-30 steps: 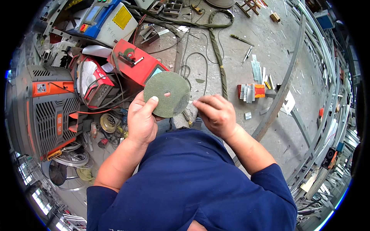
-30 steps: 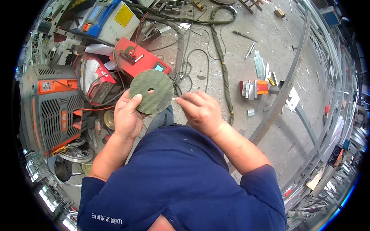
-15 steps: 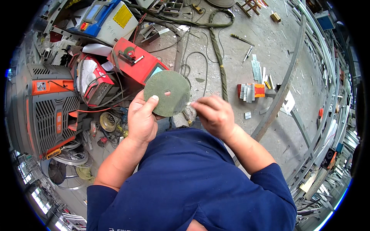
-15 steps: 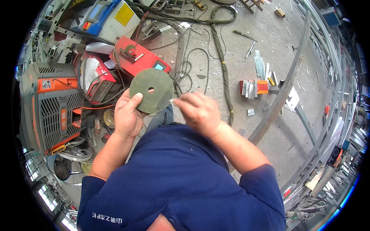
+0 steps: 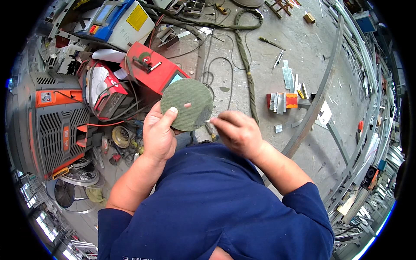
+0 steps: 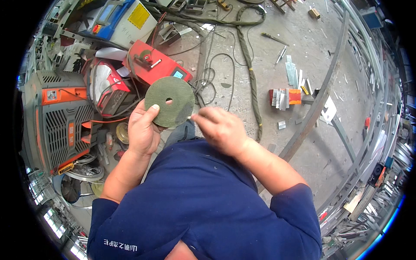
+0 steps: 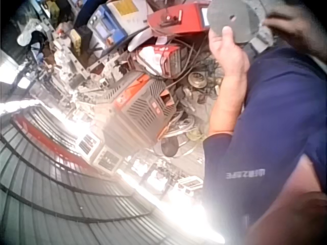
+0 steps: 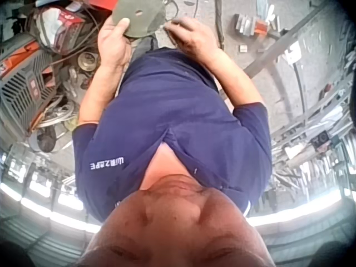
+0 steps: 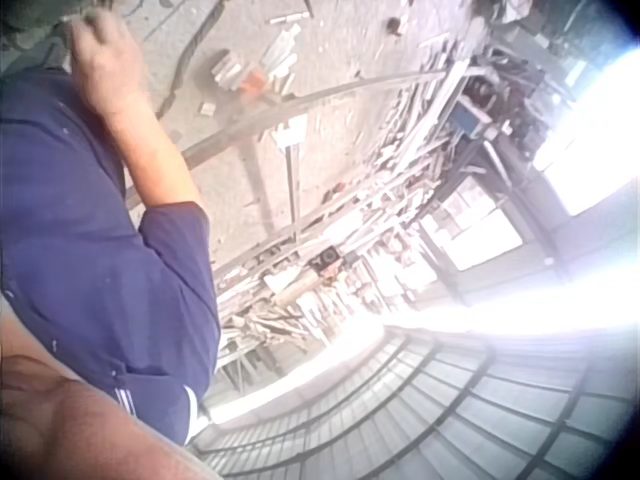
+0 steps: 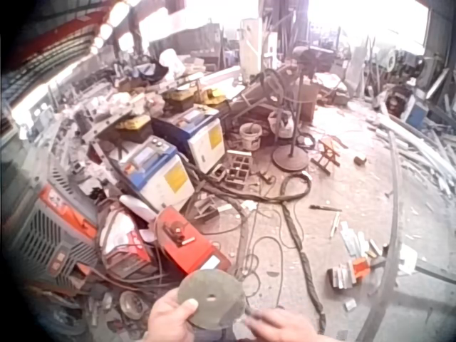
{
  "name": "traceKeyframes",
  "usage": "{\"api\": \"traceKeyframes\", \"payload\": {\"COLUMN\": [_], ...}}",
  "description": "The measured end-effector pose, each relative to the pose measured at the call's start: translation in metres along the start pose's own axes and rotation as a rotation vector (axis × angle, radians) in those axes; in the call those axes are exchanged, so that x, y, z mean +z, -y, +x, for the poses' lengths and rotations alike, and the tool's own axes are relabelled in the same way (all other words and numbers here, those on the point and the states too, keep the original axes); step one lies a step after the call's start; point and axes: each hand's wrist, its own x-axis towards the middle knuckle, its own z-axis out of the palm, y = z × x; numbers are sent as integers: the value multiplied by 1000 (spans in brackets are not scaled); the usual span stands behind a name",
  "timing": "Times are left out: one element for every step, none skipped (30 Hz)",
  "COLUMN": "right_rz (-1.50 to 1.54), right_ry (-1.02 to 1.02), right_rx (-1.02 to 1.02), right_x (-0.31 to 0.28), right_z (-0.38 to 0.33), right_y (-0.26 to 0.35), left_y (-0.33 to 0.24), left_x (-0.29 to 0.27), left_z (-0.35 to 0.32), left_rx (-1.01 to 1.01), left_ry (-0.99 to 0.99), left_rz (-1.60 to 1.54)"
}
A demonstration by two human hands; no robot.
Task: The person sits on the floor and uses a yellow utility knife to strip the coating from the ends of a small metal rod. They then stand, walk to a red welding machine, pick up a circular grinding disc, and briefly inspect it before returning to the original spot.
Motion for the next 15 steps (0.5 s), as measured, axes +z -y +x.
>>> {"api": "traceKeyframes", "payload": {"right_rz": [-10, -19, -34, -50, -69, -77, -85, -92, -85, -100, -116, -131, -122, -81, -70], "right_ry": [21, 42, 15, -12, -9, 20, 48, 77, 34, 32, 30, 28, 75, 54, 54], "right_rx": [-7, -14, 21, 55, 62, 33, 4, -24, -43, -5, 34, 73, 68, -4, 3], "right_x": [0, 0, 1, 1, 1, 1, 1, 2, 3, 2, 1, 0, -3, -1, -1], "right_z": [-1, -2, -1, 0, -1, -2, -3, -4, -3, -2, 0, 0, 1, 1, 1], "right_y": [1, 1, -6, -12, -12, -8, -1, 2, -2, -6, -11, -12, -6, -3, 0], "left_y": [0, 0, 0, 0, 0, 0, -1, -2, -2, -1, -1, -1, -1, 0, 0], "left_x": [0, 1, 0, -1, -1, -1, 0, 0, -1, -1, -2, -1, -1, 0, 0], "left_z": [0, -1, 0, 1, 1, 1, 1, 1, 1, 1, 1, 2, 2, 2, 2], "left_rx": [0, -1, 7, 14, 22, 19, 16, 12, 12, 11, 10, 10, 10, 10, 19], "left_ry": [0, -1, 4, 10, 15, 15, 14, 14, 13, 12, 11, 8, 4, 1, 3], "left_rz": [8, 16, 14, 11, 8, 11, 14, 16, 12, 7, 3, 12, 21, 30, 22]}}
